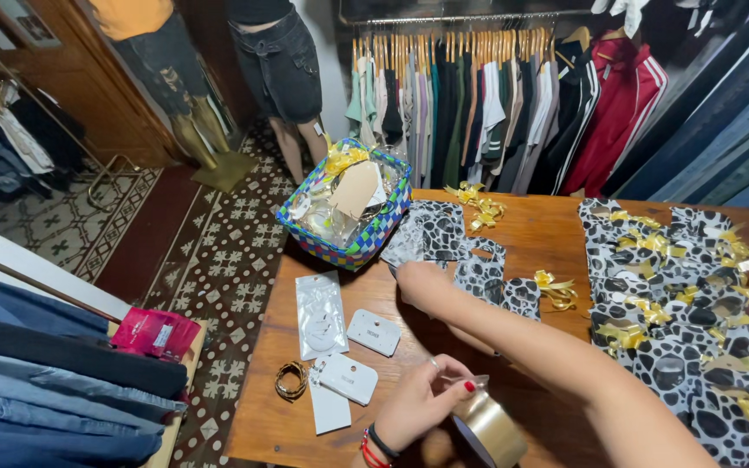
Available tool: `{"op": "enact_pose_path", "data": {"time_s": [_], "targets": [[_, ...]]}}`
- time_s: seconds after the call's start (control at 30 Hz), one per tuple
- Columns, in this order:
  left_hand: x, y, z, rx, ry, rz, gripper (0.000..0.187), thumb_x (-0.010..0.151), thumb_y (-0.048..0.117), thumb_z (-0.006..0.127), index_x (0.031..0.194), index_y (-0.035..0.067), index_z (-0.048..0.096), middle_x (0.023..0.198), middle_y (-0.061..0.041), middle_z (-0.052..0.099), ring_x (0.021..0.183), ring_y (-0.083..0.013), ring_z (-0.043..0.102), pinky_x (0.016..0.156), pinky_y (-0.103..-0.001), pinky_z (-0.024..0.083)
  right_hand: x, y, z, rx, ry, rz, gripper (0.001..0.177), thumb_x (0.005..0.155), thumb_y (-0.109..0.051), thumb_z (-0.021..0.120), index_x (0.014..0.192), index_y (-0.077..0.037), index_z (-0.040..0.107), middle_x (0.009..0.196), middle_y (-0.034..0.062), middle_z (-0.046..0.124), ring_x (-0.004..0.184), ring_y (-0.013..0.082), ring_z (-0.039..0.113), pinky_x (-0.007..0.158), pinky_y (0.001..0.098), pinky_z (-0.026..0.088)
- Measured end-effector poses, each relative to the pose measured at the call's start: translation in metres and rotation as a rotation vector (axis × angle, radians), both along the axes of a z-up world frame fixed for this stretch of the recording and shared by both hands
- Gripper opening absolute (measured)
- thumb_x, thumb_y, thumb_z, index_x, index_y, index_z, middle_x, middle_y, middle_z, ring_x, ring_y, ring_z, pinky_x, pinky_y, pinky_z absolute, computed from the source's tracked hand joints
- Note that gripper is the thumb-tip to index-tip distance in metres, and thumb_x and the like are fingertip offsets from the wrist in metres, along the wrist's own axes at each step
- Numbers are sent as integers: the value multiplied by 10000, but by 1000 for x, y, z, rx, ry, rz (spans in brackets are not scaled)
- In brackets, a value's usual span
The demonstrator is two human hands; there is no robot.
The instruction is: The person packs small items by placing them inside patterned bags, tying the bags with ribbon, and then sealing the package with tape and a label.
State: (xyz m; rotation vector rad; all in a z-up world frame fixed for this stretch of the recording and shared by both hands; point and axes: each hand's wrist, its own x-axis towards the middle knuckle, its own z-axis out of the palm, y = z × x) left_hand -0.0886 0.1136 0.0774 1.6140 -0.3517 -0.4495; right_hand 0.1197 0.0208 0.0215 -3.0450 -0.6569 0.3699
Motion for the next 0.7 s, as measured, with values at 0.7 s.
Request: {"op": "enact_pose_path", "data": {"time_s": [0.7], "targets": [[51,-35,-7,-295,172,-263,168,1015,89,591,1144,106,485,1000,-131,752,911,-194,751,737,-275,595,-197,-192,77,1299,512,-529,657,994,-520,343,1200,-49,753,782,1,429,669,132,357,607,270,265]]}}
